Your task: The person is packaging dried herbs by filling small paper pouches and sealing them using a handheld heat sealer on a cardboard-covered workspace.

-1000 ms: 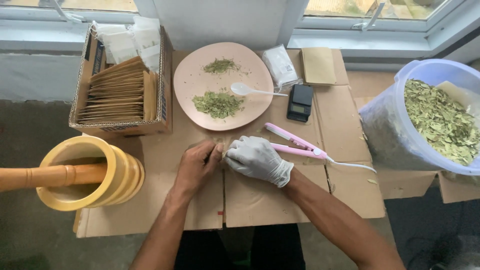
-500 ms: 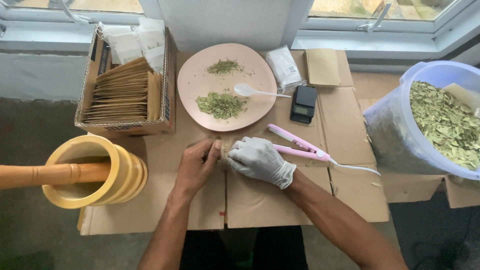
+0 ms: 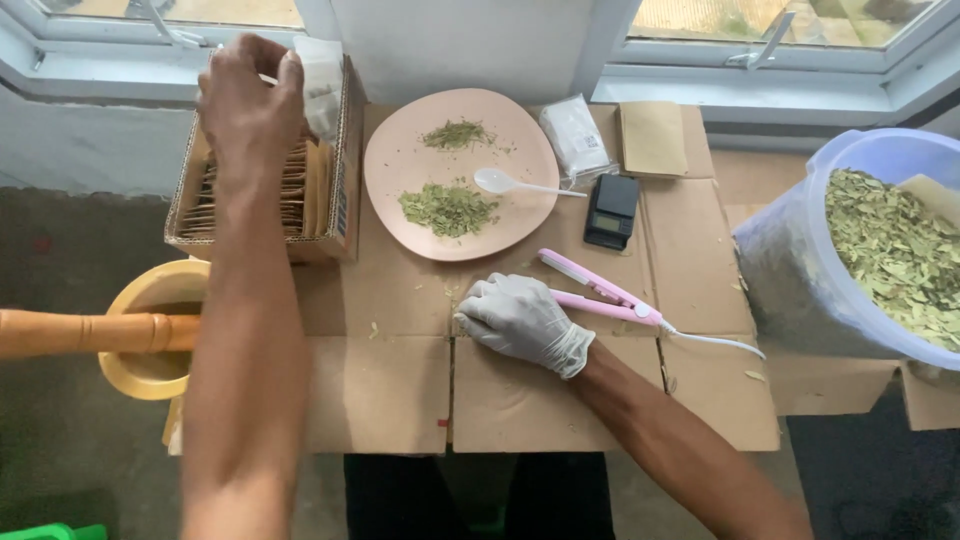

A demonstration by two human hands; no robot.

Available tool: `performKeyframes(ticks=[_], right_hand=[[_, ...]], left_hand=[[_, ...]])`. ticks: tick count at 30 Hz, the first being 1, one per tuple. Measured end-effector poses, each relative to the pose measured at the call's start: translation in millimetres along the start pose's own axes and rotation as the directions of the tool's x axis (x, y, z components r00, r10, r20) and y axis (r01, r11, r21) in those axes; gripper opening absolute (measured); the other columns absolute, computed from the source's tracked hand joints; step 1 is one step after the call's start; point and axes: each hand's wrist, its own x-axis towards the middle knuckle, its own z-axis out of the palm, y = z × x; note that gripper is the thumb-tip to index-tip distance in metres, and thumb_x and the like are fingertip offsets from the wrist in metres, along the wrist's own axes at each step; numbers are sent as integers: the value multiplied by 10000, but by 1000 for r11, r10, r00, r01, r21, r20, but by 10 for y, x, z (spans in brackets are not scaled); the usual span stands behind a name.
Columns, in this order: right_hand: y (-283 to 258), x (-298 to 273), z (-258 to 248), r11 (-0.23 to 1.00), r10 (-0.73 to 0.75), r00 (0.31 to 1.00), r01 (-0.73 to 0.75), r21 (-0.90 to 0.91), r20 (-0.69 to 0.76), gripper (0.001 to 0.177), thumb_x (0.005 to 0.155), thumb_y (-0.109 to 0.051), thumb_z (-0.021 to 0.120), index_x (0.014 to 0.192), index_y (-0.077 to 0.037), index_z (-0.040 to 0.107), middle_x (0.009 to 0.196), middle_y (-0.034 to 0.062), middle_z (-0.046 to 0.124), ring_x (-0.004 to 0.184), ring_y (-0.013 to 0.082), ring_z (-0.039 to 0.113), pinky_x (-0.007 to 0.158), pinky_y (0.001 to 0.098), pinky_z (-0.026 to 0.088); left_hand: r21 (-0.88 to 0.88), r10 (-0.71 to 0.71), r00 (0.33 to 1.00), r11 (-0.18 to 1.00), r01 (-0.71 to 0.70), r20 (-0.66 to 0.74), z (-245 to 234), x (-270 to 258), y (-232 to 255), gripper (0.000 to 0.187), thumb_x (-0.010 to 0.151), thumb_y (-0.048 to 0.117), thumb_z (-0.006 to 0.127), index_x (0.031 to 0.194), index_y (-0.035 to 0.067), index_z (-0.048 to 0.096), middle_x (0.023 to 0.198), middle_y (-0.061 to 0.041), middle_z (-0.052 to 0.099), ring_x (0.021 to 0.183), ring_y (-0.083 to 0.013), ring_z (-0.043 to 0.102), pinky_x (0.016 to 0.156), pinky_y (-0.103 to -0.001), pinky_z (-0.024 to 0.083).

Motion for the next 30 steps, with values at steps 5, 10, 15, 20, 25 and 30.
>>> performKeyframes(ticks=[5, 10, 15, 20, 25, 30], right_hand=[[14, -7, 23, 1000, 18, 998, -18, -11, 56, 290, 1086, -280, 695, 812, -186, 674, 813, 15, 655, 702, 264, 615, 595, 444, 473], [28, 8, -21, 999, 46, 998, -48, 27, 48, 275, 1106, -294, 682, 853, -187, 705, 823, 26, 661, 731, 278, 635, 625, 455, 487], [59, 162, -297, 985, 163, 959, -145, 94, -232, 190, 1084, -157, 660, 896, -163, 688, 912, 8, 758, 705, 231, 638, 666, 397, 503], [393, -4, -549, 931, 344, 878, -366, -3, -332, 111, 1018, -74, 774, 955, -125, 699, 913, 40, 720, 755, 224, 641, 699, 392, 522], [728, -349, -696, 658, 703, 644, -750, -66, -302, 150, 1002, -197, 658, 954, -199, 800, 966, -15, 792, 872, 241, 724, 739, 425, 533], [765, -512, -677, 614, 752, 608, -787, -64, -255, 213, 1052, -261, 638, 1072, -206, 843, 1069, 3, 817, 985, 278, 745, 840, 439, 551]], left_hand=[[281, -182, 965, 952, 125, 189, 567, 583, -566, 143, 1080, 163, 808, 1204, 101, 844, 977, -193, 835, 842, -332, 796, 761, -465, 683], [322, -375, 874, 906, 275, 310, 676, 577, -565, 139, 1078, 125, 825, 1140, 2, 809, 1003, -211, 776, 850, -337, 758, 734, -410, 692], [384, -423, 854, 875, 297, 303, 863, 634, -714, 513, 974, 356, 955, 1185, -83, 795, 1358, -306, 555, 1097, -483, 680, 865, -545, 692], [430, -490, 780, 845, 317, 389, 917, 659, -616, 348, 865, 282, 988, 1126, 86, 867, 1066, -195, 726, 975, -377, 697, 792, -466, 621], [424, -445, 792, 867, 264, 417, 1067, 714, -755, 206, 952, 257, 946, 1039, 78, 892, 897, -178, 817, 882, -360, 720, 719, -446, 595], [342, -405, 873, 889, 306, 271, 1104, 710, -964, 315, 999, 218, 953, 1132, -47, 844, 1313, -258, 573, 873, -357, 660, 654, -460, 675]])
